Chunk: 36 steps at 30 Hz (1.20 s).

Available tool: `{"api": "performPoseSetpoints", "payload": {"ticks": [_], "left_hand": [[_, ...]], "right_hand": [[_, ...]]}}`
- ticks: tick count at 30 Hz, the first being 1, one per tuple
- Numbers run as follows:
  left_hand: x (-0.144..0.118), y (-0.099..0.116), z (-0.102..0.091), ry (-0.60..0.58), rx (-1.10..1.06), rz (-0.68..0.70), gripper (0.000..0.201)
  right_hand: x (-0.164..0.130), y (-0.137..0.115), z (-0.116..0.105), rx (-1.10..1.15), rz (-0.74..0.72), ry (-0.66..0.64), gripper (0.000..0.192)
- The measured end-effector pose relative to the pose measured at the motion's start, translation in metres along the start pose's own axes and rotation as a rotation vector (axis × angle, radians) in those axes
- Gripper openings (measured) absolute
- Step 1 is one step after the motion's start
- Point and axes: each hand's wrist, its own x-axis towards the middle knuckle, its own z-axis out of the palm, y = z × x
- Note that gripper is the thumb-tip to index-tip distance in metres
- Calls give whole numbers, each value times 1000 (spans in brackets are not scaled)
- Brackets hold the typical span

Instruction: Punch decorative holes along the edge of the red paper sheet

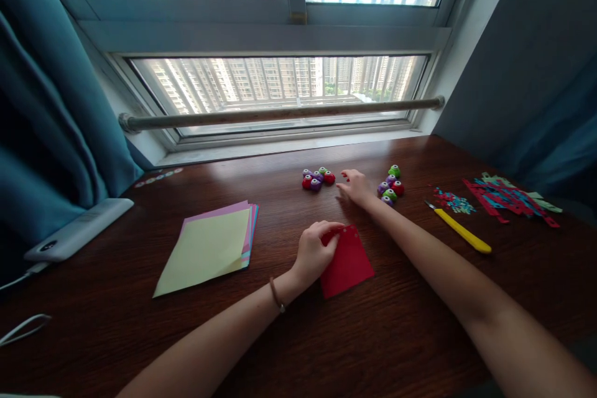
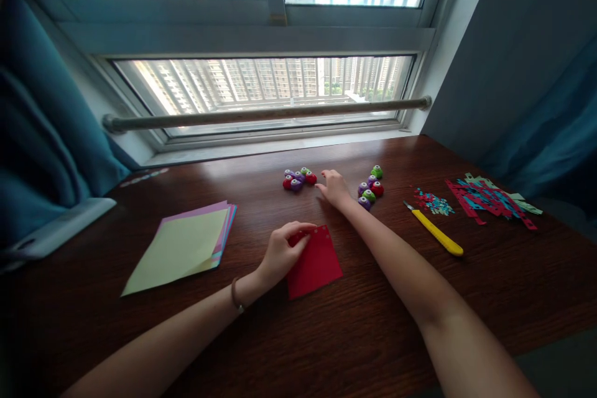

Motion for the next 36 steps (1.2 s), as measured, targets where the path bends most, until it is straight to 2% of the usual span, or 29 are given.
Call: {"api": "performPoseSetpoints", "payload": {"ticks": [4,8,13,17,21,25,31,36], "left_hand": [[0,-2,-2,32,-47,-8,19],[0,-3,-3,35,-92,8,19],[1,-5,-2,25,-138,16,19],[1,-6,-1,13,-166,14,20],[2,-5,-1,-1,-191,9,19],[2,-6,0,-14,-211,0,20],[2,-6,0,-3,-221,-43,19],[3,-7,0,40,-245,-149,15]], "right_hand": [[22,-5,28,-30,39,-17,27],[22,-5,34,24,54,-4,23],[-16,-9,14,190,44,8,19],[-68,-7,-26,298,27,-78,23],[-103,14,-64,287,-2,-193,23],[-104,36,-74,252,-45,-189,23],[-79,53,-61,329,-80,-180,24],[-73,55,-53,449,2,-90,28]]}}
